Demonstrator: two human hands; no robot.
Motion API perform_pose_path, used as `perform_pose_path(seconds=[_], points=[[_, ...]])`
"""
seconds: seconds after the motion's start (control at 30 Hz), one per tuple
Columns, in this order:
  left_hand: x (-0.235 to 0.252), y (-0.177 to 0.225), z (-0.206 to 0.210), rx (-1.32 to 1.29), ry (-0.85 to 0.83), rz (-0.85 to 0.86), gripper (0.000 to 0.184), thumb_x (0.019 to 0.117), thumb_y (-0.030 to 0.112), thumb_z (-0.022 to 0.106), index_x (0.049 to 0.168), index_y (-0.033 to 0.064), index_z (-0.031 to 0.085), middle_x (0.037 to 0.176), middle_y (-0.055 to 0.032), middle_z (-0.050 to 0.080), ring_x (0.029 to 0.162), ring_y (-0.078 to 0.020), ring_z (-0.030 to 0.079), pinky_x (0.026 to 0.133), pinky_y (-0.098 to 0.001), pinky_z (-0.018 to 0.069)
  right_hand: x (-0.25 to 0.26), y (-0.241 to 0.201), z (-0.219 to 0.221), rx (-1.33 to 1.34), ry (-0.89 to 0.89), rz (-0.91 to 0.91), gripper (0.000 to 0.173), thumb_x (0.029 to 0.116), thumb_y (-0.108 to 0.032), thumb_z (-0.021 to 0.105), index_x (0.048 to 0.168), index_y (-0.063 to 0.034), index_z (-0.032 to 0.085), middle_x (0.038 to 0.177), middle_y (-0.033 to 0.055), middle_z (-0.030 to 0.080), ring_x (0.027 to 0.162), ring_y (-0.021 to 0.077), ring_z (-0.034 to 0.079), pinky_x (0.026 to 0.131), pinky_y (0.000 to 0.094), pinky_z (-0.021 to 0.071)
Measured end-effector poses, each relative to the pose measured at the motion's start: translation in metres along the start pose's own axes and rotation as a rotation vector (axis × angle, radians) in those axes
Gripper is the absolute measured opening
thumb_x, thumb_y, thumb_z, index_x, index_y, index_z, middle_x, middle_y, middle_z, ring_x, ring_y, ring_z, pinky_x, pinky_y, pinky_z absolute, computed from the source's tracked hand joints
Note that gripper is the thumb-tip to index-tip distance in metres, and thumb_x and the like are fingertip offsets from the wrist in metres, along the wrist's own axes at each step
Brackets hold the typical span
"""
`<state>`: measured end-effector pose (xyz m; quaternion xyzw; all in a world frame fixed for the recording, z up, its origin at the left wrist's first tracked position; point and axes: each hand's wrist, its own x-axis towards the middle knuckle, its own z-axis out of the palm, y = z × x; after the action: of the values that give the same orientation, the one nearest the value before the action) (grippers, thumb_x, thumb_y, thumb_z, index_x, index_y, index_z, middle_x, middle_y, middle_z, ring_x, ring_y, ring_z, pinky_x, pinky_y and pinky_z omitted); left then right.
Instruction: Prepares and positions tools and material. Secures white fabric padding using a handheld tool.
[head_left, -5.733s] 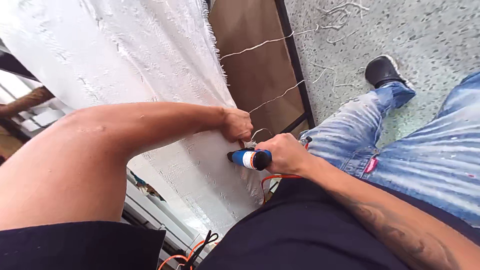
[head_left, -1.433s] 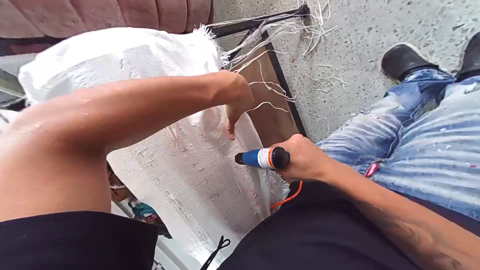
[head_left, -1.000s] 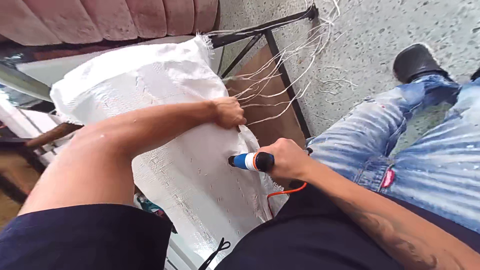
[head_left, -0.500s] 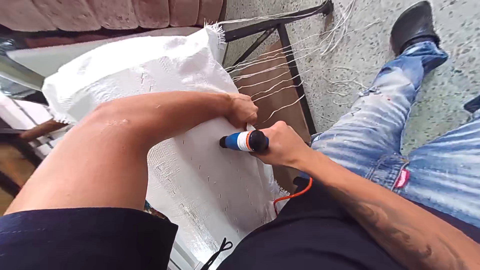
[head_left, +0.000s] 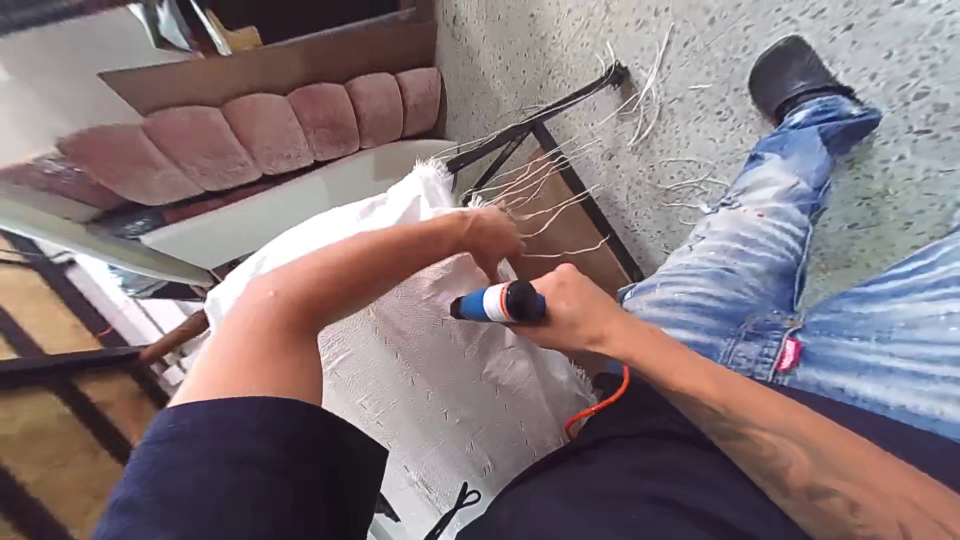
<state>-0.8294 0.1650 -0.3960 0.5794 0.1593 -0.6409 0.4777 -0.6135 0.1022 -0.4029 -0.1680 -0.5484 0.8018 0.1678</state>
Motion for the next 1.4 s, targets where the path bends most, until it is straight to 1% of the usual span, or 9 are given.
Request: perform_pose_path(seconds=[0.07, 0.13, 0.27, 0.4, 0.77, 0.97, 1.13, 1.27, 1.4], points=[[-0.015, -0.017, -0.015, 0.007, -0.203, -0.136, 0.071, 0.0684, 0.061, 0.088, 0.12, 0.0151, 0.073, 0.104, -0.0141, 0.074, 0.108, -0.0388, 0.067, 0.112, -0.0734, 0.0309, -0.004, -0.004, -0.01, -0.065, -0.039, -0.016, 0.037, 0.0877, -0.049, 0.067, 0.075, -0.0149, 0.064, 0.067, 0.0027, 0.063, 0.068, 0.0219, 0.066, 0.057, 0.0501, 0.0495], [-0.033, -0.02, -0.015, -0.001, -0.301, -0.192, 0.06, 0.0737, 0.059, 0.084, 0.108, 0.0113, 0.075, 0.101, -0.0146, 0.073, 0.102, -0.0375, 0.068, 0.091, -0.0656, 0.049, -0.005, -0.008, -0.009, -0.09, -0.084, -0.041, 0.036, 0.0879, -0.048, 0.067, 0.075, -0.0146, 0.064, 0.066, 0.0029, 0.062, 0.067, 0.0226, 0.066, 0.056, 0.0504, 0.049], [-0.047, -0.005, 0.027, -0.106, 0.106, -0.026, 0.038, 0.0998, 0.041, 0.064, 0.104, 0.0049, 0.074, 0.097, -0.015, 0.073, 0.106, -0.0377, 0.068, 0.113, -0.0728, 0.0303, -0.002, -0.009, -0.001, -0.101, -0.134, -0.047, 0.036, 0.087, -0.046, 0.067, 0.072, -0.0144, 0.06, 0.065, 0.0045, 0.061, 0.067, 0.0255, 0.065, 0.056, 0.0525, 0.0474], [-0.061, 0.021, 0.045, -0.225, 0.294, -0.194, 0.043, 0.1109, 0.039, 0.038, 0.107, 0.0064, 0.066, 0.082, -0.0162, 0.068, 0.084, -0.0397, 0.07, 0.075, -0.0605, 0.054, 0.004, -0.008, 0.003, -0.128, -0.163, -0.03, 0.035, 0.0856, -0.047, 0.067, 0.073, -0.0144, 0.06, 0.065, 0.0053, 0.06, 0.067, 0.0271, 0.066, 0.056, 0.0533, 0.0475], [-0.038, -0.025, 0.055, -0.063, 0.363, 0.139, 0.018, 0.0978, 0.019, 0.053, 0.097, 0.0028, 0.061, 0.068, -0.0138, 0.061, 0.067, -0.0378, 0.066, 0.062, -0.0591, 0.0507, 0.046, 0.004, 0.02, -0.028, -0.124, -0.054, 0.033, 0.0849, -0.047, 0.07, 0.076, -0.0155, 0.066, 0.067, 0.0019, 0.065, 0.069, 0.0202, 0.068, 0.058, 0.0487, 0.0509], [-0.024, -0.041, 0.06, -0.108, 0.217, 0.2, 0.016, 0.0963, 0.019, 0.061, 0.1, 0.0044, 0.064, 0.077, -0.0128, 0.065, 0.076, -0.0353, 0.068, 0.066, -0.0575, 0.0518, 0.06, 0.007, 0.031, -0.052, -0.034, -0.096, 0.034, 0.0876, -0.047, 0.066, 0.075, -0.0156, 0.063, 0.065, 0.0013, 0.063, 0.064, 0.0196, 0.066, 0.053, 0.0473, 0.0491], [-0.015, -0.055, 0.062, -0.228, 0.207, 0.296, 0.041, 0.1085, 0.038, 0.046, 0.097, 0.0048, 0.066, 0.08, -0.0133, 0.065, 0.081, -0.0354, 0.069, 0.069, -0.0581, 0.0542, 0.087, 0.003, 0.026, 0.058, 0.004, -0.073, 0.032, 0.0896, -0.046, 0.068, 0.081, -0.0149, 0.068, 0.072, 0.0013, 0.069, 0.071, 0.0165, 0.07, 0.06, 0.0459, 0.0542], [-0.011, -0.065, 0.06, -0.265, 0.148, 0.35, 0.01, 0.0936, 0.011, 0.067, 0.1, 0.0049, 0.069, 0.083, -0.0125, 0.067, 0.083, -0.0328, 0.068, 0.07, -0.0562, 0.0544, 0.108, -0.004, 0.018, 0.132, 0.008, -0.059, 0.03, 0.0906, -0.043, 0.069, 0.082, -0.0147, 0.069, 0.072, 0.0004, 0.068, 0.071, 0.0141, 0.069, 0.06, 0.0428, 0.0543], [-0.008, -0.074, 0.066, -0.388, 0.134, 0.429, 0.02, 0.0911, 0.012, 0.071, 0.107, -0.0011, 0.07, 0.102, -0.0179, 0.069, 0.099, -0.0335, 0.067, 0.084, -0.0545, 0.0522, 0.13, -0.009, 0.012, 0.125, 0.004, -0.007, 0.031, 0.0893, -0.044, 0.069, 0.078, -0.0151, 0.067, 0.07, -0.0003, 0.067, 0.07, 0.0141, 0.068, 0.058, 0.0433, 0.0532]])
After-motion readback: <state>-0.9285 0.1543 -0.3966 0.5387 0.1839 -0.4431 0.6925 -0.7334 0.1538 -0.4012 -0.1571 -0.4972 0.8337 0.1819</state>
